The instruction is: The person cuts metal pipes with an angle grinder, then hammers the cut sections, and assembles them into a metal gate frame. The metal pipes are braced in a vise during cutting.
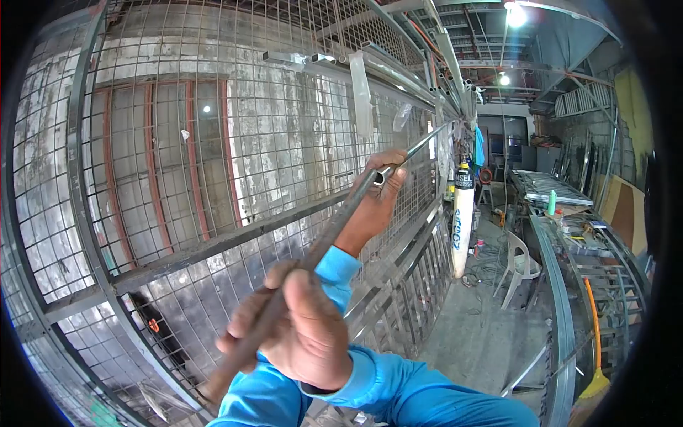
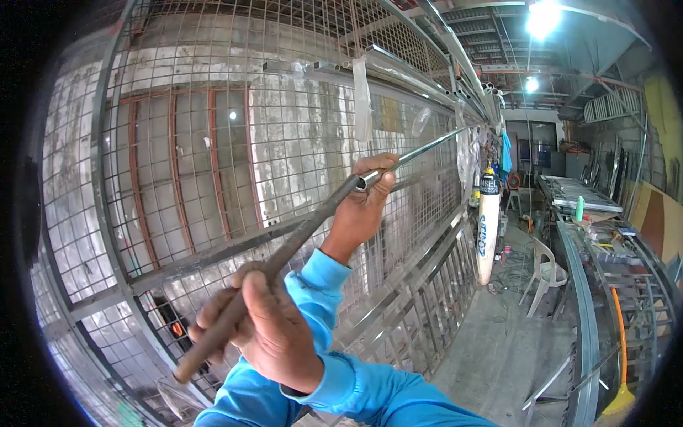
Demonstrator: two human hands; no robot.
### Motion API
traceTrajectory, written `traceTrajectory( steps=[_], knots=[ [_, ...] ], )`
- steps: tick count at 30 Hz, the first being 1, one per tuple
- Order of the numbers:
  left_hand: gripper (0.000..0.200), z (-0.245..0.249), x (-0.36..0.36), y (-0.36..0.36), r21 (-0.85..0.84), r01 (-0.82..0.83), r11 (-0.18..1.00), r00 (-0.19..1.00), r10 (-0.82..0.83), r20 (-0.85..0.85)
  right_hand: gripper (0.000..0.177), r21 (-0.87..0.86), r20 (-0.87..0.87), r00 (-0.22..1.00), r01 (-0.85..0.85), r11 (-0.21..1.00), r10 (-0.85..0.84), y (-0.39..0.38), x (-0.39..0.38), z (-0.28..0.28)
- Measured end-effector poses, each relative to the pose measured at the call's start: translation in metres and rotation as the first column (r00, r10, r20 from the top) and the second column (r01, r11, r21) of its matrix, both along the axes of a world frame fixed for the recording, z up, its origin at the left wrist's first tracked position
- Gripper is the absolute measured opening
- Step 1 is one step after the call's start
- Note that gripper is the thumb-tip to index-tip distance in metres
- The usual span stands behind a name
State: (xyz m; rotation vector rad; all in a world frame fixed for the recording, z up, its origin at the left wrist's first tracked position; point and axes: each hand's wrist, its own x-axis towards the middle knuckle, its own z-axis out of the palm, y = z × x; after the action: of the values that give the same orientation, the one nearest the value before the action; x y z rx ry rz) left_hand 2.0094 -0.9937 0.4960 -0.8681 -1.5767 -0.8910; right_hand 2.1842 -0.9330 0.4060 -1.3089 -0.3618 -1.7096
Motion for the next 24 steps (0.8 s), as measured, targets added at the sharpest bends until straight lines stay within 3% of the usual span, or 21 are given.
traceTrajectory(
  steps=[5,8,9,10,13,16,17,19,22,23,24],
  knots=[
    [0.023,-0.008,-0.001,0.010,0.020,0.013,1.000,1.000,-0.013,-0.001,0.031,0.036,-0.027,0.989,0.146,0.989,-0.145,-0.015,0.010,0.025],
    [0.025,-0.002,-0.005,0.004,0.088,0.074,0.993,0.997,-0.072,-0.023,0.030,0.075,-0.154,0.988,-0.014,0.997,0.026,-0.009,-0.011,0.020],
    [0.025,0.003,-0.005,-0.001,0.115,0.096,0.989,0.995,-0.092,-0.036,0.031,0.205,-0.220,0.974,0.101,0.974,-0.054,-0.003,-0.016,0.012],
    [0.025,0.007,-0.003,-0.005,0.134,0.021,0.991,0.999,-0.014,-0.052,0.029,0.246,-0.277,0.961,0.062,0.967,0.009,0.006,-0.020,0.009],
    [0.025,0.018,0.007,-0.010,0.215,-0.145,0.966,0.989,0.147,0.009,0.021,0.337,-0.403,0.900,0.317,0.887,-0.168,0.023,-0.024,-0.010],
    [0.027,0.040,0.001,-0.032,0.213,-0.081,0.974,0.992,0.098,-0.073,0.022,0.062,-0.299,0.826,0.516,0.854,-0.477,0.045,-0.052,-0.025],
    [0.028,0.047,-0.002,-0.037,0.252,-0.039,0.967,0.990,0.071,-0.120,0.021,-0.034,-0.254,0.732,0.646,0.763,-0.632,0.058,-0.067,-0.028],
    [0.031,0.067,-0.003,-0.046,0.269,0.077,0.960,0.989,-0.040,-0.141,0.023,-0.055,-0.133,0.507,0.854,0.517,-0.852,0.083,-0.101,-0.042],
    [0.040,0.099,0.001,-0.049,0.201,-0.038,0.979,0.977,0.078,-0.198,0.025,0.132,-0.190,0.081,0.990,0.056,-0.978,0.134,-0.157,-0.081],
    [0.049,0.107,0.011,-0.048,0.224,-0.552,0.803,0.760,0.595,-0.259,0.025,0.192,-0.268,-0.073,0.973,-0.127,-0.961,0.152,-0.174,-0.098],
    [0.056,0.119,0.008,-0.040,0.446,-0.705,0.551,0.540,0.825,-0.167,0.025,0.231,-0.369,-0.154,0.940,-0.251,-0.916,0.168,-0.192,-0.117]
  ],
)
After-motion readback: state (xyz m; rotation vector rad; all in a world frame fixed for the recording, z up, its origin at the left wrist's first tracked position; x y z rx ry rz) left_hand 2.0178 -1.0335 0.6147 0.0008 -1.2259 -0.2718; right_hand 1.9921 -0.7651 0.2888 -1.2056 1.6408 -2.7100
